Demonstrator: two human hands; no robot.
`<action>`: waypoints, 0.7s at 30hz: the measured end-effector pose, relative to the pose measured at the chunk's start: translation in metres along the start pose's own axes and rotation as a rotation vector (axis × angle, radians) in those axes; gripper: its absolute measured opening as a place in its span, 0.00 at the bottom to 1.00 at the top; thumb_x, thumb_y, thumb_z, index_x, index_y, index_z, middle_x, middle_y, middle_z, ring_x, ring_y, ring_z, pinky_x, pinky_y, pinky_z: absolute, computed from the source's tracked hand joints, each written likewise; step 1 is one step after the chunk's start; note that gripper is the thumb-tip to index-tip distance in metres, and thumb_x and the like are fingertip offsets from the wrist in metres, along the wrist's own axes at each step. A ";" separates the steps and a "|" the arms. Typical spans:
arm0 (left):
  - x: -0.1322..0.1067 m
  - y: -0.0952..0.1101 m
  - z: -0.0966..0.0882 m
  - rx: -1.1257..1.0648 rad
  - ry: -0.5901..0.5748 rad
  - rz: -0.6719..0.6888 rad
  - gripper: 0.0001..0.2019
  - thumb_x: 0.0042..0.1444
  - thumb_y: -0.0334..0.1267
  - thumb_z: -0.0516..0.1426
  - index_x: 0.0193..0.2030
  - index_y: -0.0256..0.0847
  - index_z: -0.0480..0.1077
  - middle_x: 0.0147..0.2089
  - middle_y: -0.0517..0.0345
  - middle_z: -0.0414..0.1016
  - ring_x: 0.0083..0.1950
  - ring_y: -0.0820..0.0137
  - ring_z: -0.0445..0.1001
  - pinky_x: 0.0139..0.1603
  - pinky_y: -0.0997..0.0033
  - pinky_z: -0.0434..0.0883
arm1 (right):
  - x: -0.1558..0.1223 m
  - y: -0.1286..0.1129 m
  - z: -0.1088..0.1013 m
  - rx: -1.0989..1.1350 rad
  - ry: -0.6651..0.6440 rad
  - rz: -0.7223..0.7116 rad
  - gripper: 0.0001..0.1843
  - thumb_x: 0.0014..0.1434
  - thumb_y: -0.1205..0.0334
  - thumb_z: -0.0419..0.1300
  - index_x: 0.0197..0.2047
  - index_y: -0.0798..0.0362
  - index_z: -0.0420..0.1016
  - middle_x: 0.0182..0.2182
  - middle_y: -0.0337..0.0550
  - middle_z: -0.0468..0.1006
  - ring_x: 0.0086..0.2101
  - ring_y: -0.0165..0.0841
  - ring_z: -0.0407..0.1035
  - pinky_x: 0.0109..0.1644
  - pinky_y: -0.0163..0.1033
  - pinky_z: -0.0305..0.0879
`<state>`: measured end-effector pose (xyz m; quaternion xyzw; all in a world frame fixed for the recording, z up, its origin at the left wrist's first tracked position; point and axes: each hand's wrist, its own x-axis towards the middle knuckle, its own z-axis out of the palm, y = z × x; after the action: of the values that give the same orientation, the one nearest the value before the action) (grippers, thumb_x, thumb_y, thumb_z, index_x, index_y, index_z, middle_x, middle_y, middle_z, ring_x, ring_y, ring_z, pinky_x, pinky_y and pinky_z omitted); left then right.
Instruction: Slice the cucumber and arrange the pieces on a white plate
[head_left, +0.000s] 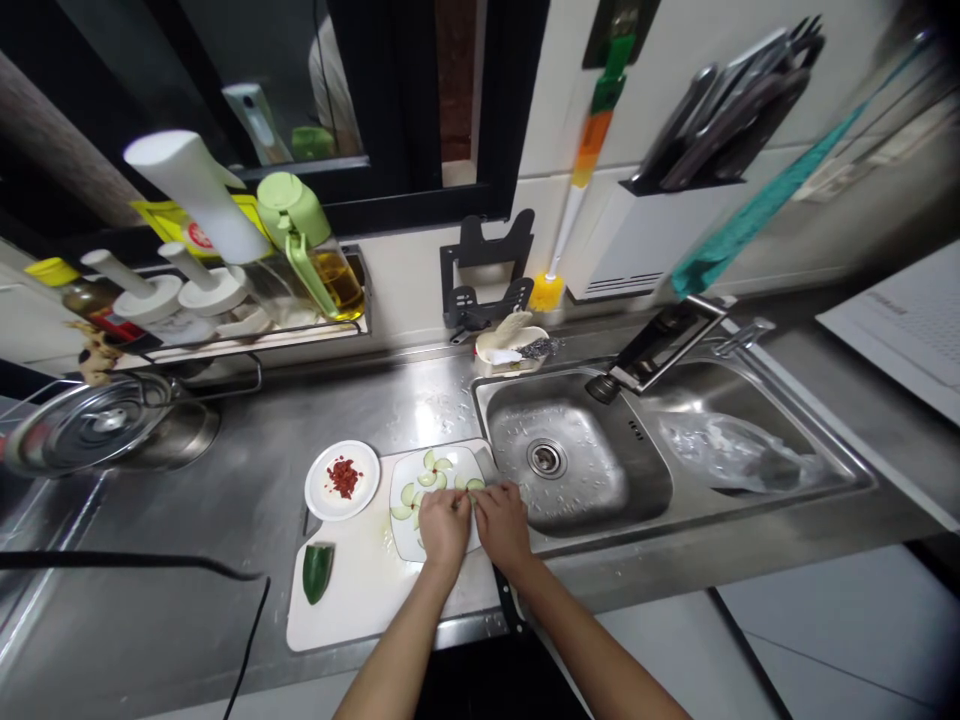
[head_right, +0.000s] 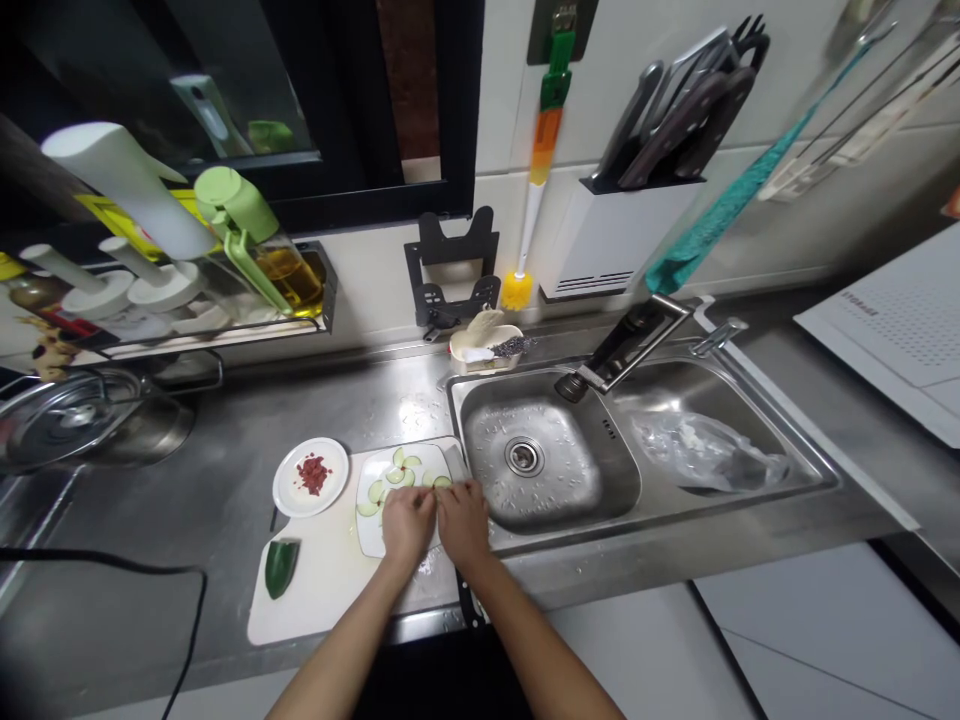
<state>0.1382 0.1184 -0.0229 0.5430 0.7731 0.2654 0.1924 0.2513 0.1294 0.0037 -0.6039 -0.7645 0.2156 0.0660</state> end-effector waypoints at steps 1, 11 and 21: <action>0.000 0.000 0.001 -0.001 0.008 -0.005 0.12 0.54 0.39 0.53 0.29 0.42 0.77 0.30 0.55 0.76 0.35 0.66 0.68 0.42 0.66 0.61 | 0.000 0.000 0.000 -0.002 -0.003 -0.001 0.15 0.63 0.62 0.49 0.47 0.46 0.74 0.44 0.43 0.73 0.52 0.41 0.56 0.47 0.43 0.53; -0.001 -0.001 0.003 0.034 0.021 0.012 0.13 0.55 0.40 0.52 0.30 0.43 0.77 0.29 0.54 0.76 0.35 0.66 0.67 0.41 0.66 0.60 | 0.003 0.000 -0.001 -0.015 -0.011 -0.036 0.15 0.63 0.62 0.49 0.49 0.44 0.72 0.43 0.42 0.73 0.50 0.40 0.57 0.46 0.43 0.53; 0.000 0.001 0.003 0.082 0.008 -0.004 0.12 0.54 0.40 0.53 0.29 0.44 0.77 0.28 0.54 0.75 0.36 0.65 0.66 0.41 0.66 0.59 | 0.005 0.000 -0.001 -0.042 -0.039 -0.038 0.14 0.63 0.62 0.50 0.49 0.44 0.72 0.44 0.43 0.73 0.50 0.40 0.57 0.45 0.41 0.53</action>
<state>0.1402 0.1191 -0.0246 0.5476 0.7852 0.2356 0.1674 0.2508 0.1346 0.0038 -0.5861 -0.7814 0.2099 0.0428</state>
